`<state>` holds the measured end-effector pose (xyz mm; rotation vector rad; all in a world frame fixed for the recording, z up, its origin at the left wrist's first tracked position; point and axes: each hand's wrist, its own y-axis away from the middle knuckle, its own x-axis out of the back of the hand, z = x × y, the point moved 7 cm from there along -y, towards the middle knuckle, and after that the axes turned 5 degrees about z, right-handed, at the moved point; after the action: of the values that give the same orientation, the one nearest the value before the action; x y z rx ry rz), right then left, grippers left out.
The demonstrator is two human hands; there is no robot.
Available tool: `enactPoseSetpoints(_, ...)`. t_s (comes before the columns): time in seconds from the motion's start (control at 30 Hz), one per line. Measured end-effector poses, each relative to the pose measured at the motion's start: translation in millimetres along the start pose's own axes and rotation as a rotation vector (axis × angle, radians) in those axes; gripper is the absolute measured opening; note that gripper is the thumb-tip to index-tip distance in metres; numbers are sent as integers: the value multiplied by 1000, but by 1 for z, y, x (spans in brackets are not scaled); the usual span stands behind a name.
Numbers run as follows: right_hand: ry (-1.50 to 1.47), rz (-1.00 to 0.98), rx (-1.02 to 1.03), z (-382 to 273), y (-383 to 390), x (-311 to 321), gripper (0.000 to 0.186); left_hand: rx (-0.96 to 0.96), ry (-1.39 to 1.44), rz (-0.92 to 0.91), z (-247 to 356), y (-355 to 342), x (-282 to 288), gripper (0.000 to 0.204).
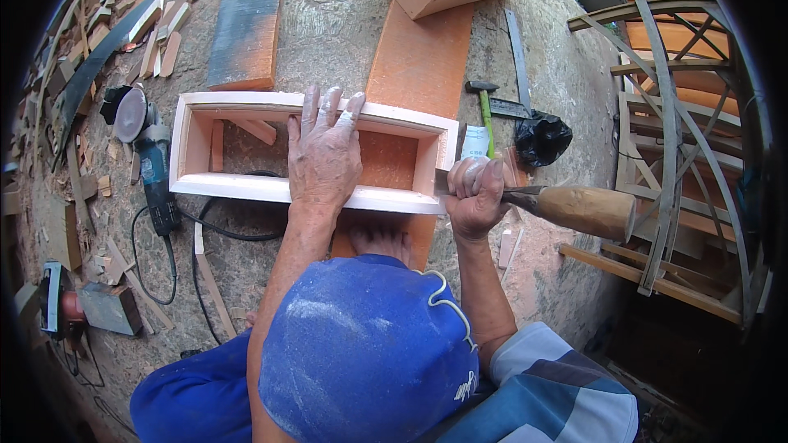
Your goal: The person uses a chisel and mallet to carve and smooth the edges of a rectangular wooden box. They then sand the box with sandpaper and inspect a wooden window frame with a screen.
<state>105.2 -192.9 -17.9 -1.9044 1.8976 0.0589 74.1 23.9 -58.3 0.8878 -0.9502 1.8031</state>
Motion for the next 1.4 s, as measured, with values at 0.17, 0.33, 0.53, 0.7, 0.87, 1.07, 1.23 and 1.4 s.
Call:
enactPoseSetpoints(0.17,84,-44,5,-8,-5,-12,43,10,7,-15,0,0,1,48)
enactPoseSetpoints(0.33,28,-17,46,-17,-34,-10,46,5,10,-17,0,1,-1,49)
enactPoseSetpoints(0.53,-192,-94,-291,-13,-36,11,48,11,22,-35,1,0,1,50)
enactPoseSetpoints(0.7,-135,-212,-602,14,-26,1,48,16,13,-40,1,1,-1,50)
enactPoseSetpoints(0.87,-19,-498,-458,20,-59,-46,47,13,23,-45,-1,1,-1,50)
enactPoseSetpoints(1.07,100,-567,-268,4,-74,-51,40,10,43,-33,-2,-3,0,51)
enactPoseSetpoints(1.23,-79,-189,-459,7,-53,-20,37,-6,45,-42,0,-3,-3,51)
enactPoseSetpoints(1.4,-19,-108,-537,14,-47,-20,42,11,31,-55,-1,-2,-3,55)
